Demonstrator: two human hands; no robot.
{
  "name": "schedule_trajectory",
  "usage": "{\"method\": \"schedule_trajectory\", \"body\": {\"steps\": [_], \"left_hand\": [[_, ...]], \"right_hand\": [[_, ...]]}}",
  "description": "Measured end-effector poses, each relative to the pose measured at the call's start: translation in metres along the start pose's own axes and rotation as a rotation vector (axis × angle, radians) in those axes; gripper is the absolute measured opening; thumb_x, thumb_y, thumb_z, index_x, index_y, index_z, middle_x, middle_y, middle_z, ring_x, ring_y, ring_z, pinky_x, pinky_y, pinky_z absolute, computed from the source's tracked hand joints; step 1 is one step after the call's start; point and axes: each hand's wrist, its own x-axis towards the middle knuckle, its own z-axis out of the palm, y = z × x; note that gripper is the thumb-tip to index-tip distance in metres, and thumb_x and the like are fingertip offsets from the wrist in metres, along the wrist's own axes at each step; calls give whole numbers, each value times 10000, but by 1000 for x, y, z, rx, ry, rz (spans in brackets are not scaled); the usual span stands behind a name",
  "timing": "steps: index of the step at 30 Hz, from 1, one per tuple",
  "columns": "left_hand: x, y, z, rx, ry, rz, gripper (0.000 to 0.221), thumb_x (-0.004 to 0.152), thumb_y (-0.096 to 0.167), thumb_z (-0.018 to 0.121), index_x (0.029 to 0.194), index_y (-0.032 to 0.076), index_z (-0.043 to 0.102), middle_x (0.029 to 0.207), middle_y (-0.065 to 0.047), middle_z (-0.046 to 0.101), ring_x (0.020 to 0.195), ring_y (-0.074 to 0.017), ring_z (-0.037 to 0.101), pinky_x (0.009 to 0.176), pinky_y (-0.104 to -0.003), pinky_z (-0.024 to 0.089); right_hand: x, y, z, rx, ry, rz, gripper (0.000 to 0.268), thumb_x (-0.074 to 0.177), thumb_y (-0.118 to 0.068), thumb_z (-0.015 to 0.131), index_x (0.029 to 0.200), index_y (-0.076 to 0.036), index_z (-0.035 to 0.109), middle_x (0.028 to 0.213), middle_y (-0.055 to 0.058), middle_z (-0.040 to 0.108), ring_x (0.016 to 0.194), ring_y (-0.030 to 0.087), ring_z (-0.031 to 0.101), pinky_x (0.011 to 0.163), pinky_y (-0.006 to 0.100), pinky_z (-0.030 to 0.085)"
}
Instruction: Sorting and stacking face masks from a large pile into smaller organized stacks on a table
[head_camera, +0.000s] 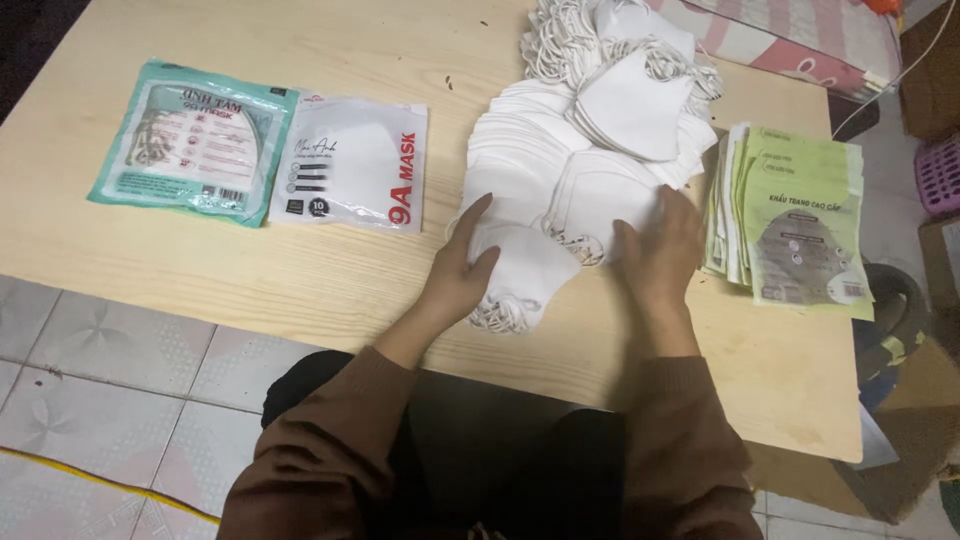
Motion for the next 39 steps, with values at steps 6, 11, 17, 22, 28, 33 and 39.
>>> {"method": "schedule_trajectory", "body": {"steps": [6,11,17,22,28,33,39], "left_hand": [[18,-75,20,34,27,122,279,1022,114,528,1138,100,781,1145,-189,725,1190,-359,649,1060,-484,492],[21,-69,22,50,82,80,284,1024,120,533,1180,106,770,1140,-200,708,1168,-350,654,1041,-476,502],[19,-64,24,90,101,126,305,1030,93,497,1193,75,755,1135,-233,690,1165,-412,645,1019,-508,510],[16,-66,25,156,108,195,312,999,80,515,1175,112,771,1125,-212,709,1152,-420,651,1011,-502,518],[15,-68,23,165,66,222,325,1008,25,475,1189,28,745,1112,-251,722,1141,-446,645,1037,-533,489],[17,-72,23,142,81,232,322,1016,35,474,1198,31,740,1137,-226,732,1166,-408,645,1059,-518,479],[17,-65,20,133,36,175,339,1044,79,437,1226,44,721,1142,-201,729,1170,-378,643,1079,-504,472]], "right_hand": [[-3,5,-1,-103,-7,109,640,862,-99,877,1402,8,550,1298,216,540,1173,399,556,949,505,447],[-10,34,17,-55,82,68,397,908,-126,826,1258,-58,651,1099,116,603,846,284,664,732,397,537],[-11,22,5,-36,90,-58,356,930,-121,798,1239,-69,629,1095,128,580,997,334,600,852,432,484],[-13,37,27,-197,-39,4,582,831,-190,887,1328,-9,645,1151,210,664,1126,388,622,1016,450,426],[-10,18,15,-151,-51,104,500,859,-132,861,1309,-54,660,1157,179,639,1118,376,577,954,475,431],[-10,16,17,-159,-75,121,635,822,-110,885,1392,-15,619,1219,202,651,1188,388,572,1034,486,402],[-15,56,51,-151,52,23,576,777,-126,924,1302,-79,691,1152,147,641,1118,360,555,983,478,421]]}}
